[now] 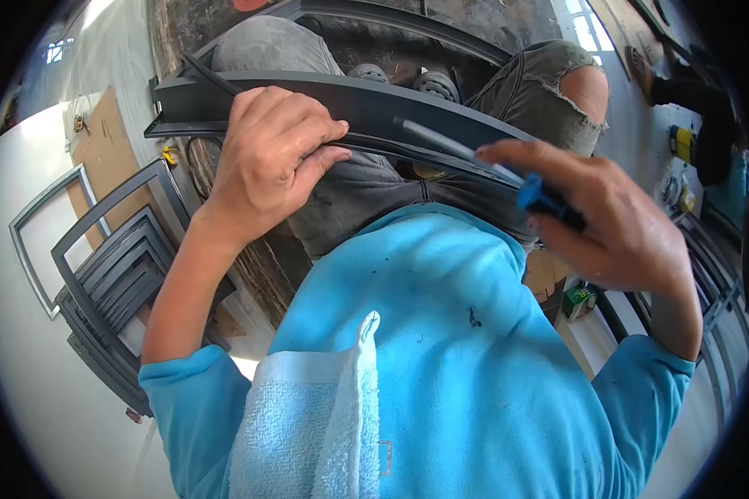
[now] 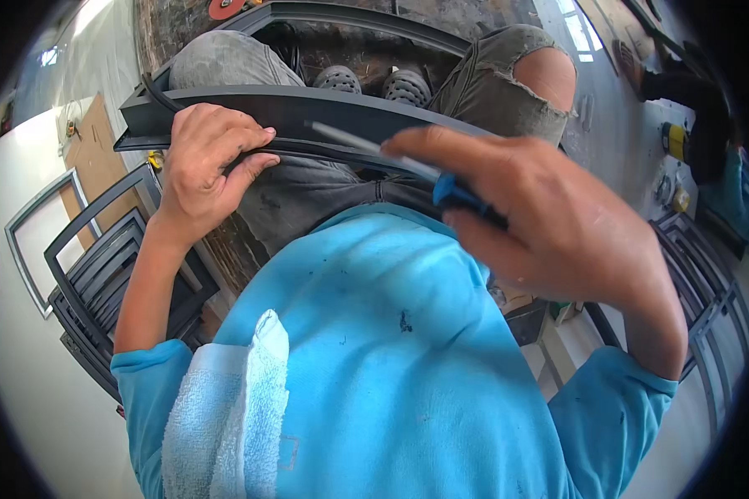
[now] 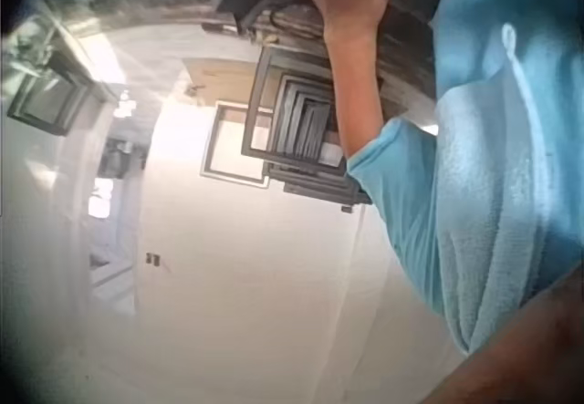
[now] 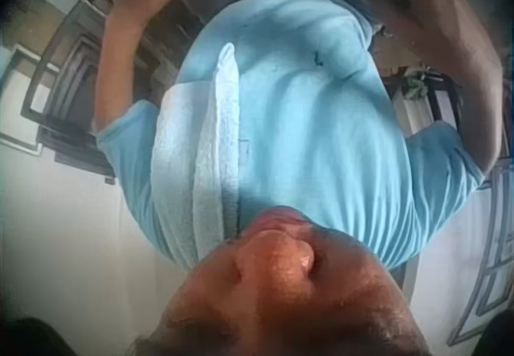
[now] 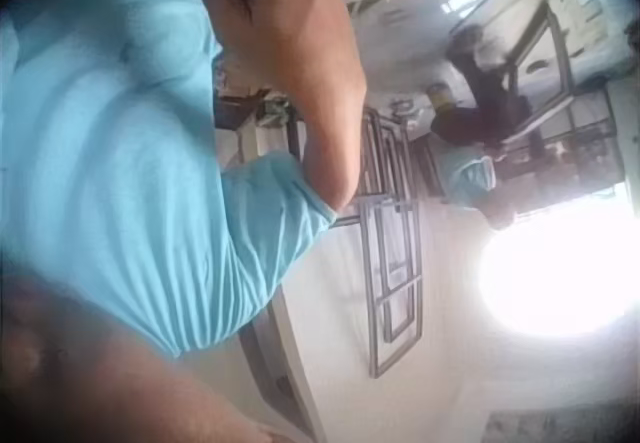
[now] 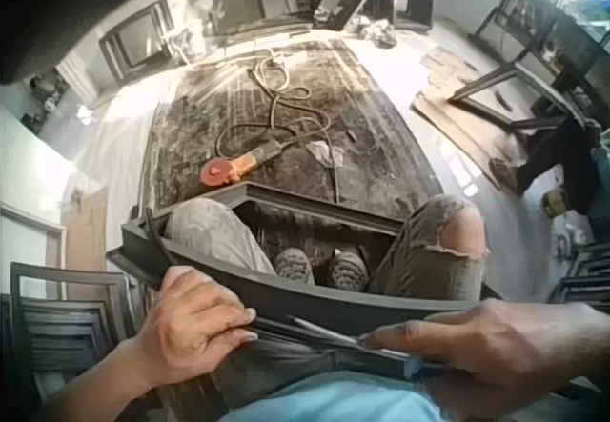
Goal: The recorder is assembling metal window or door frames using a screwdriver and wire cutters in a workshop environment.
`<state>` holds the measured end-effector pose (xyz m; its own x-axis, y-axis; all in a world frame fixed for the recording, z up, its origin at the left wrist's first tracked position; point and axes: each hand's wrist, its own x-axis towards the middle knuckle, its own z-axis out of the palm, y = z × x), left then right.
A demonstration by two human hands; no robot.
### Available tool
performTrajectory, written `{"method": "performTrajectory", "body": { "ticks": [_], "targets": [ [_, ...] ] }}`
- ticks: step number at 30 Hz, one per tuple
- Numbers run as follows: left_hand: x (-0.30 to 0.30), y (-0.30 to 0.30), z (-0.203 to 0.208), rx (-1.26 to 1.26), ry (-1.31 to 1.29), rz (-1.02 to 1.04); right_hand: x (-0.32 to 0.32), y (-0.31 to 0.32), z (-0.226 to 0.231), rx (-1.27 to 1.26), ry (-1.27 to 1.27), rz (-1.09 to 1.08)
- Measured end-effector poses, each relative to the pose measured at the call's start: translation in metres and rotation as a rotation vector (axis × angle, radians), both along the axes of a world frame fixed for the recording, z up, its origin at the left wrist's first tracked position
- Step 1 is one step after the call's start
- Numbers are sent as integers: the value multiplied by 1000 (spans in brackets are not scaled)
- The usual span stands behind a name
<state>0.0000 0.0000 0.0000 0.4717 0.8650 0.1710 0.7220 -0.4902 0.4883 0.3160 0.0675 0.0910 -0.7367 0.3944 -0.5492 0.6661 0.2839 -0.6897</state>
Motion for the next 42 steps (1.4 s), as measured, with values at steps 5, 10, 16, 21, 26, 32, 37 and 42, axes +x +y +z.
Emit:
{"method": "performTrajectory", "body": {
  "ticks": [5,10,16,21,26,32,37,42],
  "targets": [
    [8,-4,-4,67,-50,4,-5,-12,-16,65,127,8],
    [21,-5,-16,97,-127,5,-8,-10,-10,35,69,21],
    [22,-4,-23,145,-154,-4,-24,-13,10,158,-93,99],
    [30,-1,-32,175,-199,-54,-42,-11,29,251,-187,222],
    [35,-2,-29,162,-195,-25,-49,-4,27,192,-108,188],
    [40,-6,-33,187,-190,0,-10,-1,33,310,-71,166],
    [63,-9,-28,163,-144,-32,8,1,34,243,-151,107],
    [59,-6,-30,189,-178,-53,2,14,29,191,-20,-60]
  ]
}}
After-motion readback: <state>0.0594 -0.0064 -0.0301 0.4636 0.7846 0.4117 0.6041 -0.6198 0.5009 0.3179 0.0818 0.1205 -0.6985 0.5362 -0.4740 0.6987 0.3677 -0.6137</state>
